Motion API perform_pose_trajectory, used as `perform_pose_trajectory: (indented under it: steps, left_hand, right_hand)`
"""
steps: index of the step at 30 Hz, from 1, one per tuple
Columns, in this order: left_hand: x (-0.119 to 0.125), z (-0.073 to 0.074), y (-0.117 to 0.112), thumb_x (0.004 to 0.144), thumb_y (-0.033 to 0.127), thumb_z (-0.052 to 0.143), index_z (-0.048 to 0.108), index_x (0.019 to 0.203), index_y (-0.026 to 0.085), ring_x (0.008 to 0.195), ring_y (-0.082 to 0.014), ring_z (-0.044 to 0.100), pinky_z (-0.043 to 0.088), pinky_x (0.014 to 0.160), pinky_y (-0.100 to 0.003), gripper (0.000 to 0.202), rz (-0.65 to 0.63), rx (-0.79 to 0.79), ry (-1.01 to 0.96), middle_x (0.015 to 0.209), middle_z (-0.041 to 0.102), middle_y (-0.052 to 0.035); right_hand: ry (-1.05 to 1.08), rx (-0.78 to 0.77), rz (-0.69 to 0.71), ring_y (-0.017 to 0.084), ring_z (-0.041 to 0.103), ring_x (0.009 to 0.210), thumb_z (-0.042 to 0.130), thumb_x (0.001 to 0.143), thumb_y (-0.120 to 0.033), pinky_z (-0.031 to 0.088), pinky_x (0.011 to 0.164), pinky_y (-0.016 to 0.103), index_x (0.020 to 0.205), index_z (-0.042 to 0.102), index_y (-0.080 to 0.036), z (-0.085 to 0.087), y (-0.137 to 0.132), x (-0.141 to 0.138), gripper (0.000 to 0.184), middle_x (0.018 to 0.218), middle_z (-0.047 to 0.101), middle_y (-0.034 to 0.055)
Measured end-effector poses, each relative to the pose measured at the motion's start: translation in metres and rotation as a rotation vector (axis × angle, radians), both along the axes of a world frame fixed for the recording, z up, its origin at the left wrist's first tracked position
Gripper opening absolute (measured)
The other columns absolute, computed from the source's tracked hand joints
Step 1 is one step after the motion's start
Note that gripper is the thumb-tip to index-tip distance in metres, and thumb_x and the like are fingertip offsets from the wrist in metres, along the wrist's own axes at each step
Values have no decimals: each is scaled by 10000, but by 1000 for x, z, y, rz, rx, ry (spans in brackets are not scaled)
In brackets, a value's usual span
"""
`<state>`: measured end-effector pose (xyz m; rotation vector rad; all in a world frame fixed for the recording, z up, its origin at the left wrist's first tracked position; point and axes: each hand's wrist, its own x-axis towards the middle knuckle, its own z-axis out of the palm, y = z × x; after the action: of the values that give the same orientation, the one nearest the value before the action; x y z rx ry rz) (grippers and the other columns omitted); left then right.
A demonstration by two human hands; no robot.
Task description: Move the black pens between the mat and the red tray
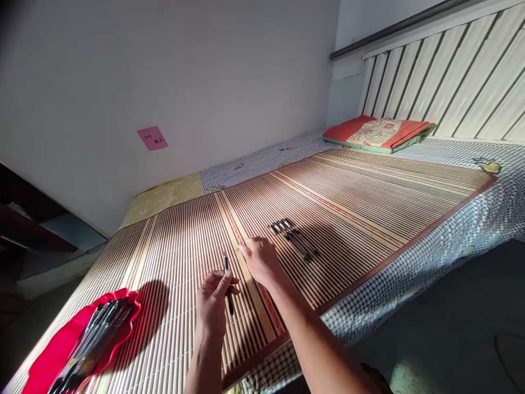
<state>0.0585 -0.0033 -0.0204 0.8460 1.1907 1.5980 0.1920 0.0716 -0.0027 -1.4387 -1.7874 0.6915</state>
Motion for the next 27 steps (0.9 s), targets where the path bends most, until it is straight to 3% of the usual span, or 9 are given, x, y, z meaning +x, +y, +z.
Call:
perform_pose_trajectory:
  steps: [3,6,10,13,17,23,27]
  left_hand:
    - [-4,0,0,630,492,934,624,701,154,489,-87,594,464,524,-203,464,8,-27,-71,653,696,-4]
    - [-6,-2,0,653,475,930,628,721,156,511,-87,595,470,546,-207,445,-1,-41,-113,678,699,-5]
    - [-7,1,-1,649,496,929,617,718,161,514,-92,584,471,546,-219,463,-31,-57,-120,677,690,-6]
    - [-7,4,-1,634,482,937,617,721,164,516,-89,574,466,544,-213,459,-20,-64,-131,671,683,0]
    - [-7,4,-2,667,503,918,668,754,157,528,-88,562,466,549,-213,436,-36,-58,-133,663,664,2]
    - [-8,2,-1,689,567,894,748,859,134,551,-88,552,448,561,-208,488,-72,-58,-130,665,645,-7]
    - [-9,1,-1,693,578,888,769,893,132,550,-78,496,412,548,-196,503,-67,-46,-144,647,613,5]
  right_hand:
    - [-372,-14,-203,335,523,1360,529,1016,-257,312,1153,500,1341,650,-81,-10,13,15,389,1379,648,251]
    - [-525,-48,-198,365,482,1400,537,996,-192,308,1137,517,1280,687,-45,-18,24,24,353,1409,630,275]
    - [-471,-9,-173,322,629,1179,520,993,-168,400,989,443,970,768,-132,-13,28,24,252,1102,775,186]
    - [-428,62,-234,285,662,1103,457,1014,-140,410,945,396,1044,758,-155,-10,28,25,303,1095,777,158]
    - [-497,35,-181,276,619,1256,478,969,-56,395,1008,367,1189,728,-141,-18,32,26,343,1279,727,173]
    - [-507,-14,-101,276,693,1029,596,912,-56,430,923,377,901,739,-152,-19,26,8,173,994,787,141]
    - [-416,-31,-49,228,708,938,574,891,2,471,774,313,968,717,-155,-9,10,-3,226,990,778,121]
